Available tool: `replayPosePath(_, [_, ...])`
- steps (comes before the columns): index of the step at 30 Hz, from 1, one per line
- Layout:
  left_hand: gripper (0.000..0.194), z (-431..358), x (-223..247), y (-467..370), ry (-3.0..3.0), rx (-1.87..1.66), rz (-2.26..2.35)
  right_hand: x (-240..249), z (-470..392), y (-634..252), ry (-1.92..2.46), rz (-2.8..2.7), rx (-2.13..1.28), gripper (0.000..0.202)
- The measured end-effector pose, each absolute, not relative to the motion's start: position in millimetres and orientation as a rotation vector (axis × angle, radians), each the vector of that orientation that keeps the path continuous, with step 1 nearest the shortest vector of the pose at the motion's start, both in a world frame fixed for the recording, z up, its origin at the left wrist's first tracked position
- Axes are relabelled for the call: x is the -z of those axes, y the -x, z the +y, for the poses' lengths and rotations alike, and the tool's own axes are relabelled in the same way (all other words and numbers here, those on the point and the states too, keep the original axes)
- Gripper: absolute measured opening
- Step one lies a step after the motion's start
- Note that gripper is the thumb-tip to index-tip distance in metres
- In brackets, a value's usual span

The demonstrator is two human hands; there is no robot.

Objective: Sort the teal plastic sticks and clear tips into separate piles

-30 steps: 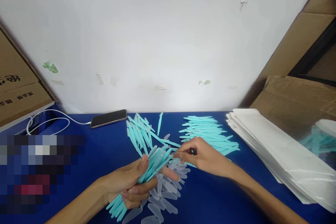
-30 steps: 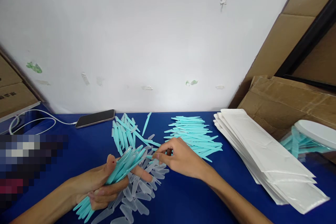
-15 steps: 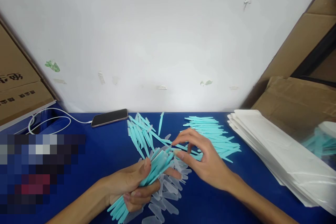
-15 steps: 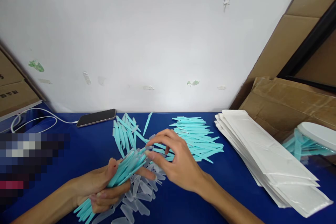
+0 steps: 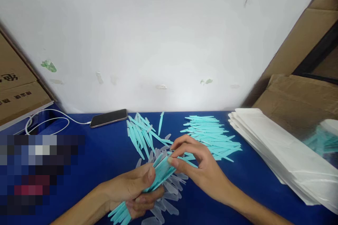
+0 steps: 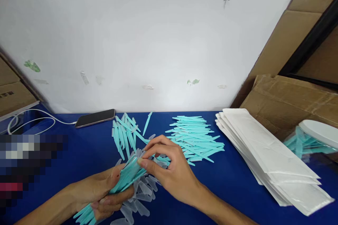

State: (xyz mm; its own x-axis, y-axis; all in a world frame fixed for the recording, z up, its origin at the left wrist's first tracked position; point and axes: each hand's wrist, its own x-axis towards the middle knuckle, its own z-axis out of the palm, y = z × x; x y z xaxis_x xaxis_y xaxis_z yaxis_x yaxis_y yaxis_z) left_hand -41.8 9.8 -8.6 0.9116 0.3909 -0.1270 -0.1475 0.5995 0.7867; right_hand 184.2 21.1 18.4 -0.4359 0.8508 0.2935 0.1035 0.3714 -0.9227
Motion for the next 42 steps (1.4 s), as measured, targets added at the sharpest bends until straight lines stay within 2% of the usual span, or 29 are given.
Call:
replayPosePath(6, [0.061, 9, 9, 45, -0.864, -0.364, 0.33, -23, 23, -187, 0.821, -1.724, -1.061, 0.011])
replayPosePath(12, [0.057, 6, 3, 41, -0.847, -0.393, 0.391, -20, 23, -182, 0.852, -1.784, -1.102, 0.015])
replayPosePath(22, [0.062, 2, -5, 40, -0.858, -0.437, 0.463, -23, 26, -191, 0.888, -1.456, -1.076, 0.021])
replayPosePath(30, [0.074, 11, 1, 45, -0.827, -0.475, 0.392, -28, 49, -207, 0.762, -1.003, -1.293, 0.021])
replayPosePath(33, [0.078, 17, 8, 46, -0.775, -0.483, 0.266, -28, 51, -207, 0.775, -1.079, -1.344, 0.022])
replayPosePath(36, [0.094, 21, 10, 47, -0.709, -0.447, 0.08, -24, 50, -204, 0.897, -1.275, -1.362, 0.03])
replayPosePath(39, [0.11, 19, 1, 46, -0.66, -0.379, 0.021, -20, 46, -202, 1.073, -1.525, -1.292, 0.041])
replayPosePath(42, [0.113, 14, -9, 45, -0.636, -0.314, 0.044, -16, 42, -202, 1.197, -1.761, -1.126, 0.042])
